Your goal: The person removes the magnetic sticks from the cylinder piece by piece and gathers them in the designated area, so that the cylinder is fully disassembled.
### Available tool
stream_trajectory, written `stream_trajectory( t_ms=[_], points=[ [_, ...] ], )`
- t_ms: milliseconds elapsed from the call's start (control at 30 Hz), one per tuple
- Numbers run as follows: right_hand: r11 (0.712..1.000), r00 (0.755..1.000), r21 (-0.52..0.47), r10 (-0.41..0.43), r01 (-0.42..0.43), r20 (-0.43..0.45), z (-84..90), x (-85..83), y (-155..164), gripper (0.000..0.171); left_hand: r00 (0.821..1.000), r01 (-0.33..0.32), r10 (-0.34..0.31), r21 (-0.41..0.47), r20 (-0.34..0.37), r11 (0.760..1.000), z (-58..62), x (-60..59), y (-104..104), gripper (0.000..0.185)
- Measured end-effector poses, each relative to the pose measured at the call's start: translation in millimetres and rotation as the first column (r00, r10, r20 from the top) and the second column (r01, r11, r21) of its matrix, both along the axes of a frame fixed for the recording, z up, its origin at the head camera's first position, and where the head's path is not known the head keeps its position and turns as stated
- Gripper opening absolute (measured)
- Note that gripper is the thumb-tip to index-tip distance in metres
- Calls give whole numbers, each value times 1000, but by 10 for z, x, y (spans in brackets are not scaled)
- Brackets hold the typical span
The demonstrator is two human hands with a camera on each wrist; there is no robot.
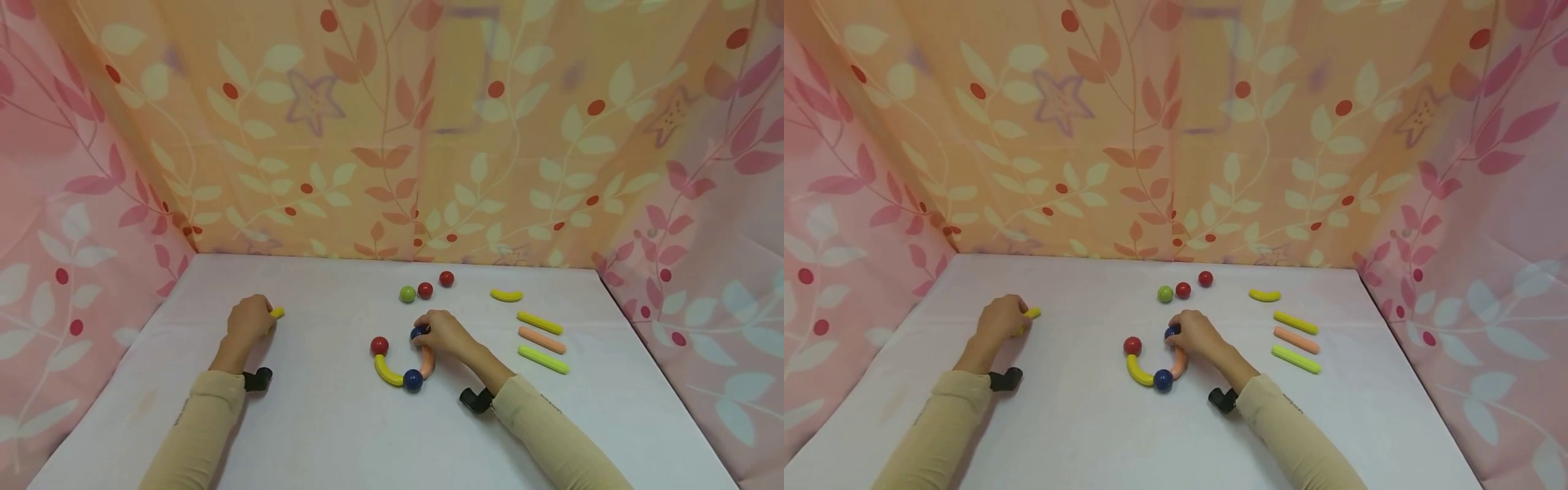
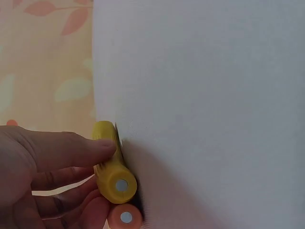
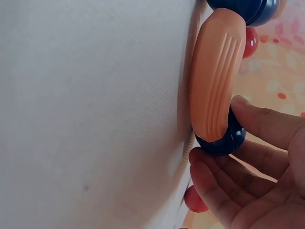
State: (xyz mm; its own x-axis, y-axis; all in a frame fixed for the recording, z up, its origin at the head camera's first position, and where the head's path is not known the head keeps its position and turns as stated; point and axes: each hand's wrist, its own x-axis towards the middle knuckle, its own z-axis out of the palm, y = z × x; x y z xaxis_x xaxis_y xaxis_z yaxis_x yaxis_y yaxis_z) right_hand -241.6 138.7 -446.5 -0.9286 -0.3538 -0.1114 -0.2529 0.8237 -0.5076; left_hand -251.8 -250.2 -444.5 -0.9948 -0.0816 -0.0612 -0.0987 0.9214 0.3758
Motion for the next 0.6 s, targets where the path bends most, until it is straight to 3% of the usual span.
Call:
stream_trajectory(
  t_ms=[333, 600],
  points=[
    [1000, 999, -19, -15, 16, 30, 18, 4, 4, 34, 997, 14, -12, 29, -74, 999, 80, 58, 169, 26],
    [999, 999, -31, -11, 13, 40, 13, 12, 17, 38, 991, 133, -133, 159, -13, 978, 121, 92, 569, 28]
  ],
)
